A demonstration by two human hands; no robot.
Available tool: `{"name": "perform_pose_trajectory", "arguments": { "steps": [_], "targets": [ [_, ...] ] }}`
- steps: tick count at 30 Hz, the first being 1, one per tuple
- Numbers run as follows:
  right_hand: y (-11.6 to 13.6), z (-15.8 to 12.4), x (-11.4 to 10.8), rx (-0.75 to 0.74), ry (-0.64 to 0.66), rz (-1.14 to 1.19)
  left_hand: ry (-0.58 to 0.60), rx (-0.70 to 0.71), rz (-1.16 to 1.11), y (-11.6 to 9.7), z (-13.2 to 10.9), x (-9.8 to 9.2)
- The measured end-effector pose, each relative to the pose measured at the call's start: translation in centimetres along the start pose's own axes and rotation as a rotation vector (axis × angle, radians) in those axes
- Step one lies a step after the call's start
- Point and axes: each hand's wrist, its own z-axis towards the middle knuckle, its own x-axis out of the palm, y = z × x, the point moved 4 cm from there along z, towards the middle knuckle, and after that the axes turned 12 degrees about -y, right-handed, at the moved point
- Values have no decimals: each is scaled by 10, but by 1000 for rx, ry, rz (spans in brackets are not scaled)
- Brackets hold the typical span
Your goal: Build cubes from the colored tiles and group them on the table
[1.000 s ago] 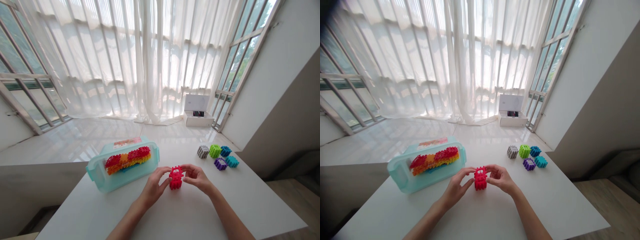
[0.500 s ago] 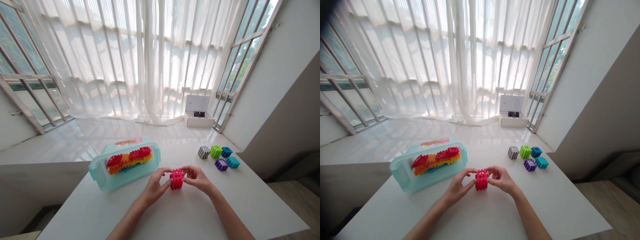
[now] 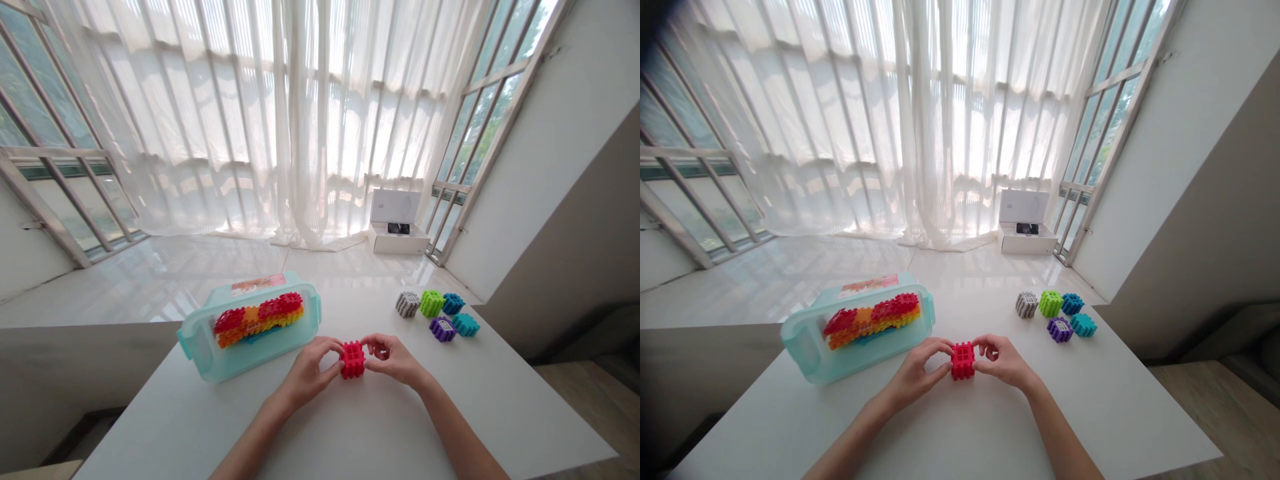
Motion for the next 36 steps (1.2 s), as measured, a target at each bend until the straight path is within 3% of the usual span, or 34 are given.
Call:
{"name": "perform_pose_trajectory", "arguments": {
  "steps": [22,26,30,33,36],
  "targets": [
    [6,-4,-3,-32,31,-107,39,79,94,-5,-2,-3],
    [8,-2,-14,-20,-26,-48,-114,138,241,9,5,-28],
    [6,1,-18,-14,-109,-2,-454,155,636,37,10,-68],
    [4,2,-15,-14,-121,2,-541,104,725,56,7,-84],
    [3,2,-13,-18,-123,5,-549,78,775,66,3,-87]
  ]
}}
